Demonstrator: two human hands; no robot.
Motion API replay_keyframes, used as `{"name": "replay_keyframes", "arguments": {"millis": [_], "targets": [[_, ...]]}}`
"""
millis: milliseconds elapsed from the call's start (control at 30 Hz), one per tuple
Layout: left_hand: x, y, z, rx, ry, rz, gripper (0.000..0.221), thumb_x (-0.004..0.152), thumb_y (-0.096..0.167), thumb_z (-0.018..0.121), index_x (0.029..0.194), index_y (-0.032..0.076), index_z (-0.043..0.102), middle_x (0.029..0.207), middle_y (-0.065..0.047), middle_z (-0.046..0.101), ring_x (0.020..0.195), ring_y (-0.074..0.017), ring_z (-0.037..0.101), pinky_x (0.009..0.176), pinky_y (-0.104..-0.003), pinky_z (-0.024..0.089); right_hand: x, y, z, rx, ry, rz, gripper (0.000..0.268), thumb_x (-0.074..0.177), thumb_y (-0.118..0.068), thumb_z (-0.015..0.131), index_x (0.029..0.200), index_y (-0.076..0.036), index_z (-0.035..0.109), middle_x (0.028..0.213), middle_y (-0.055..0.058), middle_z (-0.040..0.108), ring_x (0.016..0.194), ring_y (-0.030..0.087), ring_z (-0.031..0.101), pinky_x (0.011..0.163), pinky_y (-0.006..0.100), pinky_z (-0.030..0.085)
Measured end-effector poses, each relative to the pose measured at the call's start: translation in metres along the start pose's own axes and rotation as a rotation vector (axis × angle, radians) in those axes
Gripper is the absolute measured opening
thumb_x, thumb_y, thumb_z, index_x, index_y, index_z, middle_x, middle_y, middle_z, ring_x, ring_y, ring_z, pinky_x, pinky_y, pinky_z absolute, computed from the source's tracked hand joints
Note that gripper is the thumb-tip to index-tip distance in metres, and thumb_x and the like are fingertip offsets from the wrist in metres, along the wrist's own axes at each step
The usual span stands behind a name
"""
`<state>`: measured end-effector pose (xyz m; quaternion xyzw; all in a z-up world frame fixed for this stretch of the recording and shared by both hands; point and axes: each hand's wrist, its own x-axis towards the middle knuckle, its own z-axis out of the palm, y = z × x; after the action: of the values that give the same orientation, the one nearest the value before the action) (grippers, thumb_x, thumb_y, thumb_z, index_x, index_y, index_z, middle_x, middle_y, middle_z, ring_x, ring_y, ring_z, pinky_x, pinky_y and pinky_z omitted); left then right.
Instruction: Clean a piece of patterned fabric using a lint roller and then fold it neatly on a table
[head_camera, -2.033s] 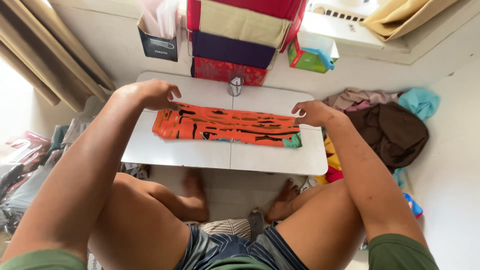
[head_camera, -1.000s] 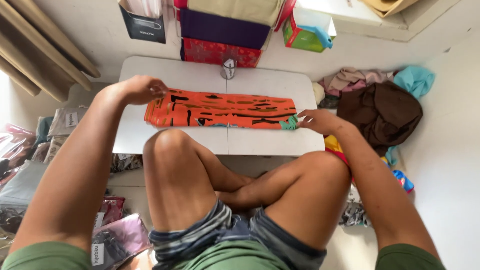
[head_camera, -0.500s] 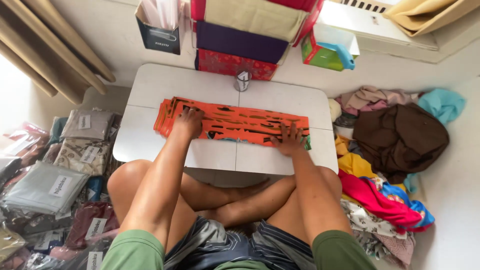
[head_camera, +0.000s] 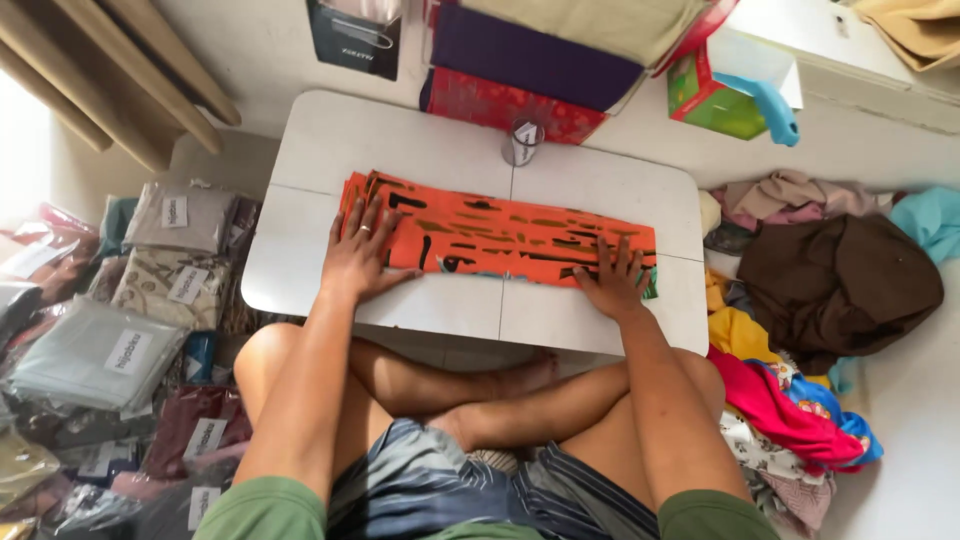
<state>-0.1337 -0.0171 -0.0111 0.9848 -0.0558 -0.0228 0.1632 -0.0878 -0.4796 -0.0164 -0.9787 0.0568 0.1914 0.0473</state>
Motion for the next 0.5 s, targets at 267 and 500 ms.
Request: {"name": "replay_keyframes", "arguments": {"millis": [267,500], "targets": [[0.005,-0.018,0.024,-0.008,0.127,0.044,0.074,0.097,0.072,0.042,0.158,0.03,0.041,0.17,-0.006,0.029,0.158,-0.0281,0.021,0.128,-0.056,0.015,-0.012,-0.01,-0.005,0.047,0.008,0.022,0.089,0.091,-0.079,0.033,0.165,-0.041,0.003,0.173,0.008,-0.01,0.156,0.041,-0.011,0.123,0.065,-0.002],[0.004,-0.014,0.029,-0.015,0.253,0.02,0.062,0.094,0.042,0.053,0.154,0.028,0.049,0.165,-0.008,0.038,0.154,-0.0273,0.03,0.123,-0.063,0.016,-0.016,-0.01,-0.006,0.084,0.033,0.035,0.086,0.092,-0.075,0.037,0.165,-0.041,0.005,0.173,0.007,-0.01,0.157,0.041,-0.01,0.123,0.065,-0.003]]}}
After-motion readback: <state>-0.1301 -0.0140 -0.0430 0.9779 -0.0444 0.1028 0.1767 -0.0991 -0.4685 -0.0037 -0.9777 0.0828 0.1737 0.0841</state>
